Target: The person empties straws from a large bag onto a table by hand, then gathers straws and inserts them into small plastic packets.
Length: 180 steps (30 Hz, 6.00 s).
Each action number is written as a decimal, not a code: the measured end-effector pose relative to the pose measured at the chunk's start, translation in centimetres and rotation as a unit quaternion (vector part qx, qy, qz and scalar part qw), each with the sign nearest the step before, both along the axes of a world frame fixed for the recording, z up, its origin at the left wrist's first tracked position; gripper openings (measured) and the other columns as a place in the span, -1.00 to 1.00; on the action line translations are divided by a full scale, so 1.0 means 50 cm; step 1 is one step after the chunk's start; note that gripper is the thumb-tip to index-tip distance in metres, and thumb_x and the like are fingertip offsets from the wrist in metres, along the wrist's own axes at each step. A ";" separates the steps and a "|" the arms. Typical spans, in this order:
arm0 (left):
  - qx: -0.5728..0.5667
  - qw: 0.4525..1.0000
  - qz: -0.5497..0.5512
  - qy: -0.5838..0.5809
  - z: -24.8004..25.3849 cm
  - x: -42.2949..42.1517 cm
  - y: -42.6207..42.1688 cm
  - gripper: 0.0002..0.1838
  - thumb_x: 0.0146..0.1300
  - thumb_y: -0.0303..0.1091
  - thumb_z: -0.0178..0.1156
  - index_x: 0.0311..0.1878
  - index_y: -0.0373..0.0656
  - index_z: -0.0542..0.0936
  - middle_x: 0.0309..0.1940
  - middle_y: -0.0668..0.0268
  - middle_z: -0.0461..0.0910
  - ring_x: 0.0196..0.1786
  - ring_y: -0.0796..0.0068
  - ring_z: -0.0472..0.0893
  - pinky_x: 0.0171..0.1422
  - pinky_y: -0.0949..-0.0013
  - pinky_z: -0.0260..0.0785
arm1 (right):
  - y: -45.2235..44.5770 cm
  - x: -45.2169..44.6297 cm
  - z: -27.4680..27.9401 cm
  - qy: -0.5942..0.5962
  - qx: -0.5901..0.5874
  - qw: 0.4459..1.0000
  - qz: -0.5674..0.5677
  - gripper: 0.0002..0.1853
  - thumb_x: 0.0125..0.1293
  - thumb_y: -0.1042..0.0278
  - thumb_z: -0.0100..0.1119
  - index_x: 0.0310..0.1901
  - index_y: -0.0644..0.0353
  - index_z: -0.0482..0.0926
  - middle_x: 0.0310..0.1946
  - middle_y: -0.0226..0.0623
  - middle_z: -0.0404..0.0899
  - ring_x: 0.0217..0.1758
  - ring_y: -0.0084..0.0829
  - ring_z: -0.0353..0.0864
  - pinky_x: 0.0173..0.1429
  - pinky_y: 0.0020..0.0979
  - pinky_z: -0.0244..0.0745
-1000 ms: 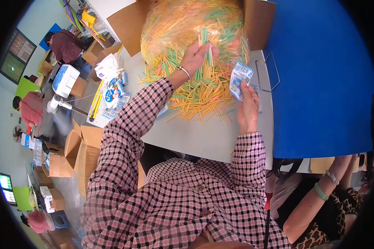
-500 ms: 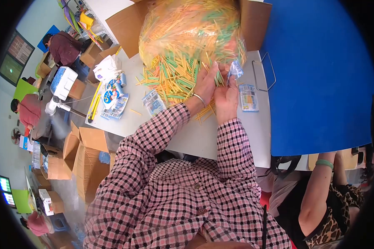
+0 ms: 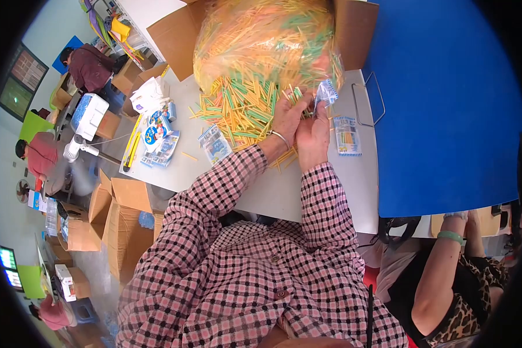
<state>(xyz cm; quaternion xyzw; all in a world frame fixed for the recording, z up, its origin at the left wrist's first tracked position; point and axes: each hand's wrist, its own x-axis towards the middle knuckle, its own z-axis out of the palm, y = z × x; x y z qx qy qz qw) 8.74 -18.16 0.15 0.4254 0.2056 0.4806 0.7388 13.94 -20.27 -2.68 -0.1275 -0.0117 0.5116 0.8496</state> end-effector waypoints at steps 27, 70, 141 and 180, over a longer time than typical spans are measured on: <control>0.048 0.992 -0.113 0.035 0.144 -0.117 0.125 -0.75 0.33 -0.25 0.01 -0.19 -0.29 0.43 -0.26 0.14 0.55 -0.14 0.20 0.60 0.00 0.26 0.47 | -0.103 0.044 0.062 -0.460 -0.075 0.874 0.137 -0.79 0.27 0.28 0.14 -0.21 0.25 0.62 -0.38 -0.48 0.61 -0.35 -0.74 0.49 -0.19 -0.67 0.36; 0.204 0.962 -0.115 0.140 0.129 -0.144 0.001 -0.54 0.40 -0.06 -0.18 -0.09 -0.31 0.50 -0.16 0.21 0.59 -0.04 0.48 0.54 0.12 0.41 0.33 | -0.135 0.062 0.076 -0.490 -0.061 0.835 0.241 -0.80 0.26 0.38 0.10 -0.22 0.33 0.61 -0.39 -0.41 0.62 -0.32 -0.69 0.52 -0.17 -0.63 0.42; 0.328 0.842 -0.077 0.421 0.108 -0.360 0.089 -0.78 0.18 -0.36 0.21 -0.14 -0.23 0.53 -0.19 0.36 0.52 -0.14 0.61 0.48 -0.02 0.54 0.35 | -0.163 0.235 -0.018 -0.768 -0.202 0.598 0.115 -0.64 0.16 0.25 0.21 -0.08 0.32 0.54 -0.10 -0.24 0.50 -0.01 -0.40 0.43 0.06 -0.40 0.33; 0.425 0.805 0.008 0.414 0.073 -0.322 0.029 -0.81 0.16 -0.39 0.20 -0.19 -0.27 0.58 -0.40 0.30 0.59 -0.32 0.54 0.55 -0.20 0.49 0.38 | -0.103 -0.081 0.053 -0.685 -0.047 0.724 0.069 -0.84 0.24 0.38 0.14 -0.39 0.32 0.53 -0.62 -0.57 0.39 -0.53 -0.79 0.24 -0.48 -0.64 0.16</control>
